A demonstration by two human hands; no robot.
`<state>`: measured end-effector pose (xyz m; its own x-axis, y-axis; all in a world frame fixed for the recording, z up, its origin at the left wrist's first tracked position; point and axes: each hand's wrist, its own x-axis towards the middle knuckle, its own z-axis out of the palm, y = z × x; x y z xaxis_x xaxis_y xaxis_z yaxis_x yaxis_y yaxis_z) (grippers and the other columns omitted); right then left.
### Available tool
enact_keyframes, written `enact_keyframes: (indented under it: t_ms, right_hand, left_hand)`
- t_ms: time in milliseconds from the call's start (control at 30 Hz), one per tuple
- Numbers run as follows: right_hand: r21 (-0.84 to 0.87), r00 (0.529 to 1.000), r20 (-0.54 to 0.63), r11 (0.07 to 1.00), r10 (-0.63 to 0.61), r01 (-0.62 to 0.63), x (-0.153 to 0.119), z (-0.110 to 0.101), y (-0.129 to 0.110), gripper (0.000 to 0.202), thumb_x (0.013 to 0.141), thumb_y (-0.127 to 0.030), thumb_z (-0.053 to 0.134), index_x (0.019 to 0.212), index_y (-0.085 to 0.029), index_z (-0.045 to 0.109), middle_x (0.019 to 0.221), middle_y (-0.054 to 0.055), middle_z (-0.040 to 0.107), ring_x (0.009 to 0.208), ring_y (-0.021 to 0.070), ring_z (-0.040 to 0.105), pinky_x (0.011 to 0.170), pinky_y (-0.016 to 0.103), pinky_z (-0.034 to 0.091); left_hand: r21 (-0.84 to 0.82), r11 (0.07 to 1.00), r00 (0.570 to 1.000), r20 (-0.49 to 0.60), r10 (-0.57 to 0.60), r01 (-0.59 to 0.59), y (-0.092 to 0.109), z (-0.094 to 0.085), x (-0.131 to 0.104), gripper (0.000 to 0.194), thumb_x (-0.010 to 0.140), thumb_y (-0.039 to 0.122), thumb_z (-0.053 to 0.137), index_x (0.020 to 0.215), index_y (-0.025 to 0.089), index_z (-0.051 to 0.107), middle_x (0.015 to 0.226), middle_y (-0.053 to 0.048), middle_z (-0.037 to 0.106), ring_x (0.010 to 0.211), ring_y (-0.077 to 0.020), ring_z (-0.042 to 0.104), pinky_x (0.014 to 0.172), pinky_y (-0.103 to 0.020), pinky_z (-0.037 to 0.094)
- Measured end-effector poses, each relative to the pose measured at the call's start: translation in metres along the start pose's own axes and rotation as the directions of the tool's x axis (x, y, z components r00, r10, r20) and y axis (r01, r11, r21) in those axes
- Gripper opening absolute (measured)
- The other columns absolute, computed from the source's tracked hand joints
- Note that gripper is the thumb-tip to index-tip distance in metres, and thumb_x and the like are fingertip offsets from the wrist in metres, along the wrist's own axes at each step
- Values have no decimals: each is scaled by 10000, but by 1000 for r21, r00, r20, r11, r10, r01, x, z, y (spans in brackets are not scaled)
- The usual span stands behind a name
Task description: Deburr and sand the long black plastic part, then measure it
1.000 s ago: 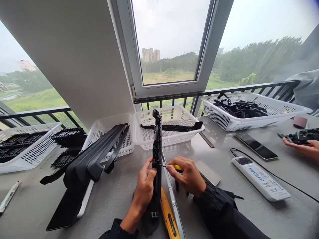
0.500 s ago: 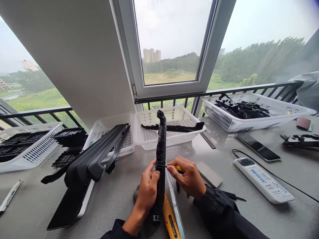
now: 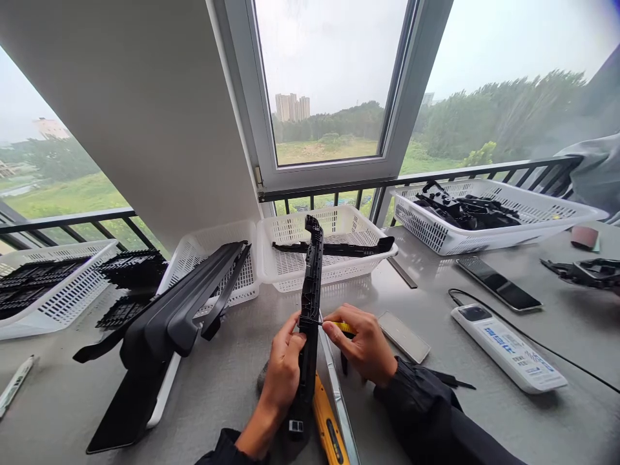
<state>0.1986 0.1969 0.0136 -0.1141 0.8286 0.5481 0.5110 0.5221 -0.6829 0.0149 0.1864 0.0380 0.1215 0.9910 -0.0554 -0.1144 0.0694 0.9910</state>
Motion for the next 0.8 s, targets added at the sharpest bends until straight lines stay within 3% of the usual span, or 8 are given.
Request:
enact_keyframes:
  t_ms: [133,333,567,667,800]
  right_hand:
    - [-3,1000,10,1000,16,-16,-1,-2,1,294,1073,-368,642,837,-226,747,754,14,736,722,184,682,691,300,491]
    - [-29,999,-6,999,45,-46,1,-3,1,287,1060,-340,646,813,-230,740,740,5,733,687,178,679,672,292,476]
    - [-33,996,21,996,83,-82,1,-5,4,285,1054,-362,663,816,-227,744,765,12,741,732,185,678,711,297,464]
    - [-28,996,6,996,85,-85,3,-6,2,316,1073,-370,638,813,-225,745,757,9,742,717,181,676,702,291,464]
    - [-8,996,1,996,93,-93,2,-6,-2,352,1100,-385,600,825,-224,749,759,4,746,712,175,676,704,289,467]
  left_hand:
    - [-11,1000,1000,20,4,-4,-1,0,0,350,920,437,662,1125,189,799,977,-49,784,866,-232,650,870,-298,530]
    - [-20,1000,1000,-13,-5,5,1,-2,0,334,908,403,642,1100,171,785,935,-35,744,753,-177,537,702,-261,471]
    - [-48,997,998,-32,-63,62,-6,-5,0,492,896,461,717,1269,141,713,651,86,476,551,-122,345,483,-233,303]
    - [-66,997,999,-35,-41,39,-5,-5,0,474,911,486,732,1250,155,717,709,55,582,576,-127,450,531,-229,406]
    - [-73,997,1000,-22,-3,2,-6,-3,3,492,892,521,793,1250,191,720,1040,-54,779,816,-182,671,724,-255,563]
